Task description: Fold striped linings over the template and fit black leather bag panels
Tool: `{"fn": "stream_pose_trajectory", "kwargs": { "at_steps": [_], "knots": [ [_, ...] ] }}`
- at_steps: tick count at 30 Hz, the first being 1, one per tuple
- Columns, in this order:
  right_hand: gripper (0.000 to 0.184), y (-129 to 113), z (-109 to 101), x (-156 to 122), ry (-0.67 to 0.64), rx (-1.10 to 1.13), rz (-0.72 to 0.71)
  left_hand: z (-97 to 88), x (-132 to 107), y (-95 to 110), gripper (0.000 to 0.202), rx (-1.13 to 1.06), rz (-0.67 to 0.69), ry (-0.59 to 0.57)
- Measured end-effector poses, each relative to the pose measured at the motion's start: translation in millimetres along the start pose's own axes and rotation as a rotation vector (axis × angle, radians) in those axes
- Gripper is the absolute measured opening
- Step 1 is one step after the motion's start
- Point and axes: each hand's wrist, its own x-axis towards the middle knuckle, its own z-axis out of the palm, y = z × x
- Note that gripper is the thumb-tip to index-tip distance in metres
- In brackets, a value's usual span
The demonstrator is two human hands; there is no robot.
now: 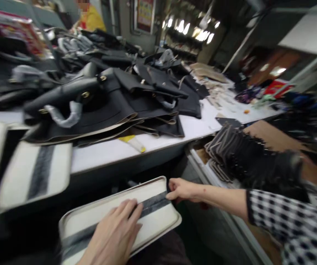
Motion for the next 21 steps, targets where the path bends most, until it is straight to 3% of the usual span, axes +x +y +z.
{"fn": "stream_pose_trajectory", "kwargs": {
  "at_steps": [5,9,12,14,17,19,21],
  "knots": [
    [0.04,21.6,5.1,1.6,-0.076,0.059,-0.148,-4.3,11.2,6.8,0.035,-0.01,-0.119,-0.007],
    [0.038,48.8,17.0,-2.3,0.094,-0.007,-0.271,0.5,9.6,12.2,0.024,-0.01,-0.145,0.044],
    [0.035,60.3,22.6,-0.2,0.273,-0.113,-0.376,6.5,4.4,8.2,0.026,-0.064,-0.167,0.103],
    [0.031,57.7,26.3,-3.2,0.454,-0.238,-0.53,9.1,-0.2,3.6,0.029,-0.129,-0.188,0.141],
    [0.021,39.2,37.2,-17.5,0.648,-0.507,-0.915,6.3,-7.8,0.4,0.031,-0.209,-0.195,0.186],
    [0.018,22.8,49.1,-27.3,0.616,-0.678,-1.134,0.2,-13.4,1.9,0.03,-0.183,-0.219,0.191],
    [0.024,8.6,62.8,-31.2,0.521,-0.818,-1.221,-6.1,-20.0,3.9,0.029,-0.128,-0.291,0.179]
  ]
}}
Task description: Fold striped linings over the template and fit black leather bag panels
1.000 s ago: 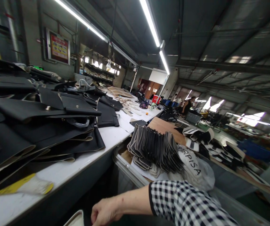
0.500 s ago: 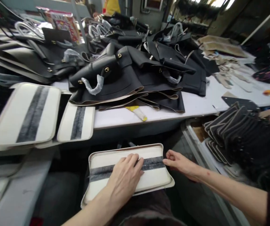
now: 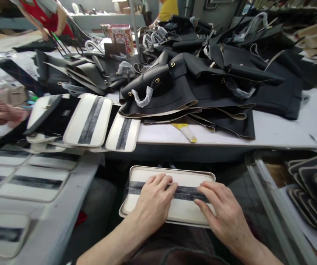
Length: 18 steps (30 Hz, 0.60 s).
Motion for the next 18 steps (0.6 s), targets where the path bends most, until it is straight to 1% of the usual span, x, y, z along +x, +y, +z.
{"fn": "stream_pose_trajectory", "kwargs": {
  "at_steps": [3,5,7,9,14,16,18],
  "knots": [
    [0.028,-10.8,13.8,13.8,-0.158,-0.061,-0.093,-6.1,-9.5,-2.9,0.03,0.005,-0.1,0.01],
    [0.026,-11.5,24.7,17.7,-0.214,-0.105,-0.109,-6.8,-14.2,-6.9,0.032,-0.021,-0.121,0.013],
    [0.024,-10.2,32.3,18.4,-0.229,-0.128,-0.105,-6.8,-15.6,-9.7,0.033,-0.019,-0.126,0.002],
    [0.025,-9.1,35.7,17.6,-0.219,-0.131,-0.099,-7.2,-13.2,-10.5,0.034,0.002,-0.12,-0.024],
    [0.026,-11.5,35.0,15.5,-0.217,-0.142,-0.07,-5.3,-2.4,-11.6,0.023,0.105,-0.059,-0.089],
    [0.026,-12.9,33.9,14.7,-0.231,-0.138,-0.052,-1.4,-2.1,-15.2,0.023,0.137,-0.037,-0.084],
    [0.026,-14.4,32.6,14.2,-0.231,-0.133,-0.033,2.6,-5.2,-20.1,0.028,0.13,-0.013,-0.042]
  ]
}}
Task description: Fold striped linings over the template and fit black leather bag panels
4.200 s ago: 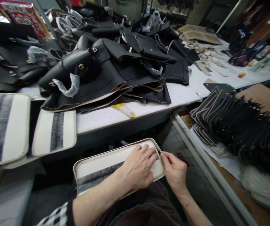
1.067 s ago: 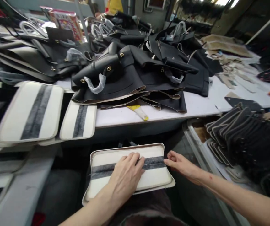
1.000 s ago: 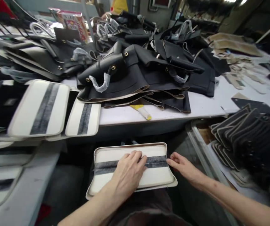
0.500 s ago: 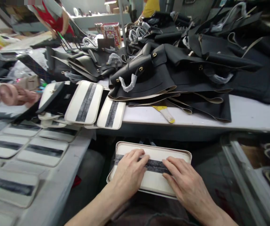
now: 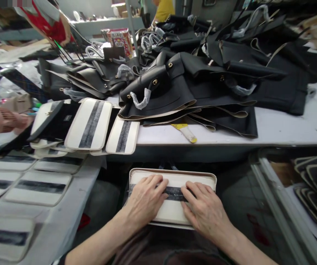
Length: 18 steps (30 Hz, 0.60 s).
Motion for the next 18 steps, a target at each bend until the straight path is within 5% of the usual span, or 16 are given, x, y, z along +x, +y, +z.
{"fn": "stream_pose_trajectory", "kwargs": {
  "at_steps": [4,11,18],
  "knots": [
    [0.026,-2.6,-3.4,-0.1,0.004,-0.008,0.012,0.5,-3.8,-4.4,0.032,-0.038,-0.017,0.072],
    [0.025,-4.1,-1.7,0.0,0.0,0.047,0.051,-12.8,30.6,21.2,0.01,0.074,0.102,-0.03],
    [0.022,8.0,-15.9,-5.7,0.087,0.471,0.158,7.2,48.2,35.0,0.031,0.046,0.21,-0.083]
  ]
}}
